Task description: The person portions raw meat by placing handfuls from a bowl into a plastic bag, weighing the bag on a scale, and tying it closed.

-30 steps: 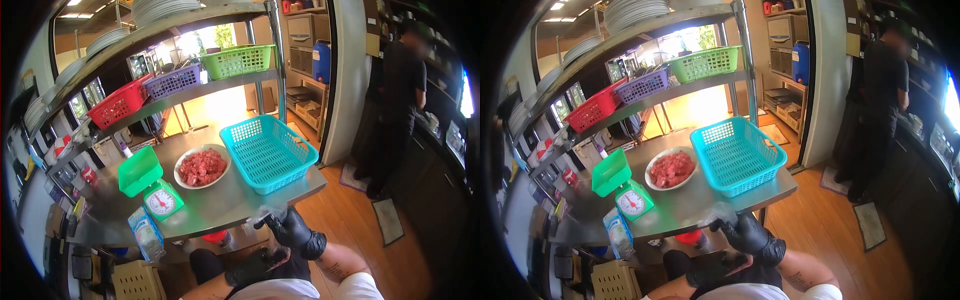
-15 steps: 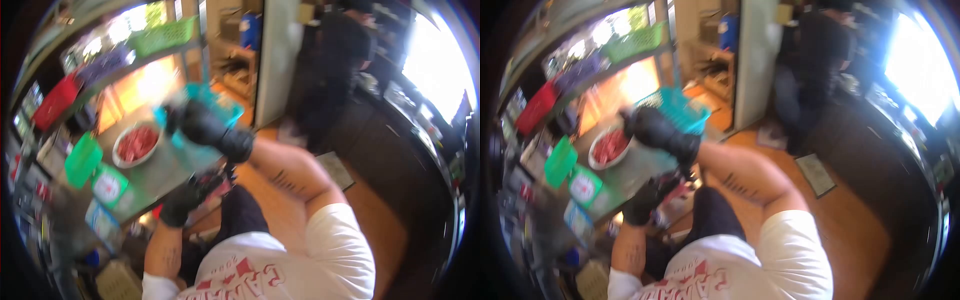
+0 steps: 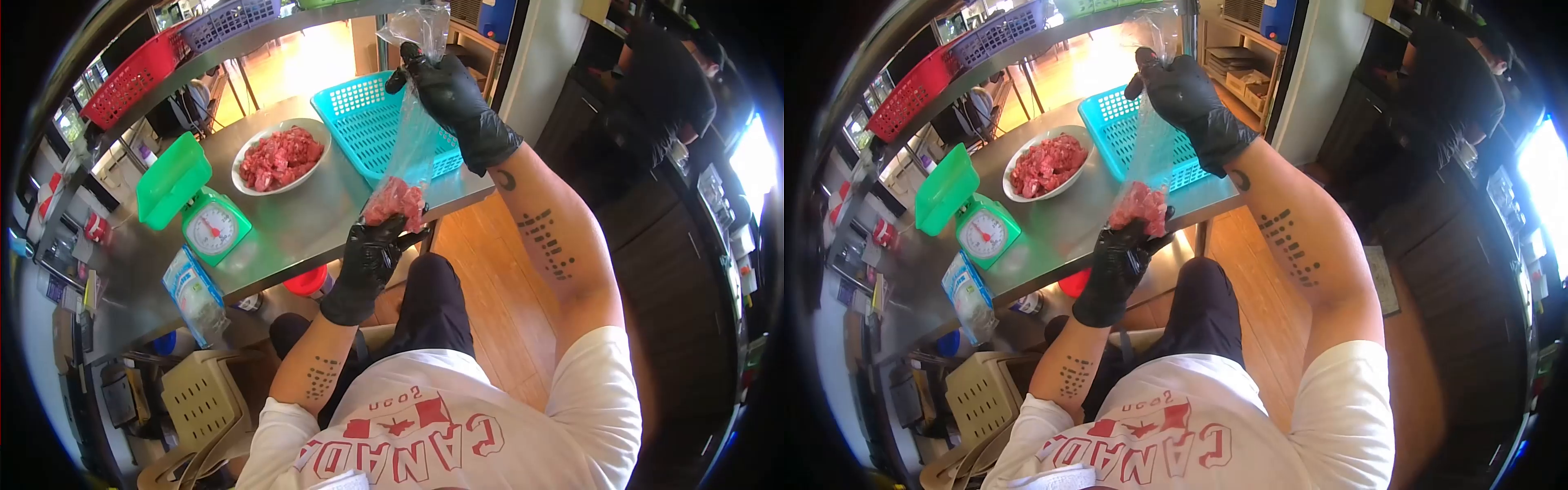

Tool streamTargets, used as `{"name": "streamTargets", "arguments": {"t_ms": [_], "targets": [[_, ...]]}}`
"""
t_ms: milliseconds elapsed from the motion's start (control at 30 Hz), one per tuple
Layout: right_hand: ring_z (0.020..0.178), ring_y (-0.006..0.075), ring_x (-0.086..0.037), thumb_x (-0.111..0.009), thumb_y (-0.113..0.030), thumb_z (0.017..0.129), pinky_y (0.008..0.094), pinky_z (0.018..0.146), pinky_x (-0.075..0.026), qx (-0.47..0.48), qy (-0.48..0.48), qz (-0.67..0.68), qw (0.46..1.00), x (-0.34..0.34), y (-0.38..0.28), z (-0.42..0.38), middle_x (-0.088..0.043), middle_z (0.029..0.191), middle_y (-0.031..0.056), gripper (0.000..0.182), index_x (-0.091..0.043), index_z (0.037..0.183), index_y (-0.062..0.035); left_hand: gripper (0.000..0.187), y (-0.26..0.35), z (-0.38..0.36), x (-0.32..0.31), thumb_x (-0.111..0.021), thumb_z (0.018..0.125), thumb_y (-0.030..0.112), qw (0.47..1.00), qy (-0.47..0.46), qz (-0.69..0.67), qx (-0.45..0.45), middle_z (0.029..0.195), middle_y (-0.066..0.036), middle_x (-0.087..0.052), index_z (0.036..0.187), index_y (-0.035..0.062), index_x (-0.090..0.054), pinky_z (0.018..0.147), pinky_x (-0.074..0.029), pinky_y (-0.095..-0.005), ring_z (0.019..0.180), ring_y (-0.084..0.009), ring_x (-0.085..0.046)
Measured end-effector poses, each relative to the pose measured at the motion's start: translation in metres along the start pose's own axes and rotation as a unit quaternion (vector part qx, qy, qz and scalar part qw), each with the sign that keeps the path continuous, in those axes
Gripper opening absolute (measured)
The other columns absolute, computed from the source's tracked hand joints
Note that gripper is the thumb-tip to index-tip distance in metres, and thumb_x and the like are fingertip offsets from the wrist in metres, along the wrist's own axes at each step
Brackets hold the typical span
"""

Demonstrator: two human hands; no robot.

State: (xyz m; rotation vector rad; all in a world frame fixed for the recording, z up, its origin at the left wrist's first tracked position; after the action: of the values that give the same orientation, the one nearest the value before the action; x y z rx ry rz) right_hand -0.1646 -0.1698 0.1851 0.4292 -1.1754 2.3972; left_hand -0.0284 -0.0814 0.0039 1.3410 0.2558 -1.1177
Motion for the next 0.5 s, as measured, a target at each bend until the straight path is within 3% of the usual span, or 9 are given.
{"name": "streamTargets", "arguments": {"t_ms": [33, 133, 267, 367, 433, 500], "targets": [[0.072, 0.0252, -0.061, -0.039, -0.047, 0.094, 0.0360, 0.076, -0.046, 0.006, -0.005, 0.008, 1.000, -0.001, 0.003, -0.003, -0.066, 0.071, 0.0132, 0.055, -0.072, 0.072, -0.0099, 0.047, -0.001, -0.002, -0.003, -0.059, 0.089, 0.022, 1.000, 0.006, -0.019, -0.011, 0.125, -0.014, -0.052, 0.129, 0.0039, -0.043, 0.096, -0.045, -0.0465, 0.114, -0.0267, -0.053], [0.072, 0.0221, -0.059, -0.038, -0.048, 0.094, 0.0342, 0.075, -0.046, 0.035, -0.026, 0.045, 0.998, -0.003, 0.000, -0.006, -0.066, 0.072, 0.0135, 0.055, -0.072, 0.074, -0.0092, 0.044, -0.005, -0.004, -0.003, -0.057, 0.090, 0.026, 0.994, 0.068, -0.084, 0.021, 0.123, -0.014, -0.054, 0.127, 0.0052, -0.045, 0.095, -0.045, -0.0478, 0.114, -0.0274, -0.053], [0.068, 0.0196, -0.056, -0.039, -0.049, 0.094, 0.0333, 0.073, -0.045, 0.039, -0.024, 0.067, 0.997, -0.014, 0.015, 0.000, -0.066, 0.070, 0.0116, 0.055, -0.072, 0.076, -0.0084, 0.044, -0.006, -0.008, -0.011, -0.056, 0.091, 0.028, 0.993, 0.085, -0.075, 0.022, 0.124, -0.012, -0.054, 0.127, 0.0067, -0.045, 0.094, -0.046, -0.0477, 0.114, -0.0268, -0.053], [0.063, 0.0190, -0.052, -0.040, -0.046, 0.095, 0.0328, 0.068, -0.043, 0.068, -0.005, 0.116, 0.991, -0.016, 0.013, -0.002, -0.063, 0.067, 0.0088, 0.053, -0.072, 0.076, -0.0079, 0.038, -0.007, -0.012, -0.019, -0.057, 0.091, 0.019, 0.984, 0.070, -0.163, 0.019, 0.118, -0.010, -0.057, 0.125, 0.0048, -0.049, 0.089, -0.050, -0.0410, 0.107, -0.0227, -0.058], [0.060, 0.0152, -0.047, -0.041, -0.044, 0.096, 0.0298, 0.063, -0.041, -0.018, -0.023, 0.132, 0.991, -0.021, 0.016, -0.001, -0.059, 0.065, 0.0041, 0.052, -0.071, 0.075, -0.0071, 0.037, -0.005, -0.013, -0.019, -0.056, 0.091, 0.016, 0.994, 0.110, 0.008, 0.006, 0.121, -0.008, -0.056, 0.126, 0.0080, -0.048, 0.089, -0.049, -0.0439, 0.109, -0.0218, -0.056], [0.060, 0.0130, -0.046, -0.041, -0.043, 0.097, 0.0276, 0.061, -0.039, 0.012, -0.035, 0.164, 0.986, -0.026, 0.019, -0.002, -0.058, 0.066, 0.0024, 0.051, -0.070, 0.076, -0.0065, 0.037, -0.003, -0.012, -0.014, -0.056, 0.090, 0.012, 0.993, 0.116, -0.025, -0.008, 0.121, -0.008, -0.056, 0.126, 0.0077, -0.048, 0.089, -0.050, -0.0422, 0.108, -0.0208, -0.057]]}}
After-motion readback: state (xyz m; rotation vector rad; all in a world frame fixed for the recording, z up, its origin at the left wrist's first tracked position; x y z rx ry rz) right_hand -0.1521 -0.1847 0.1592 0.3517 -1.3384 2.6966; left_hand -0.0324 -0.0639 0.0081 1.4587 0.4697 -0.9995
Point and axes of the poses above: each hand's wrist, its own z-axis towards the middle knuckle, its own x-axis out of the back of the hand, y = z × x, the point moved 4 cm from there along z, towards the middle knuckle
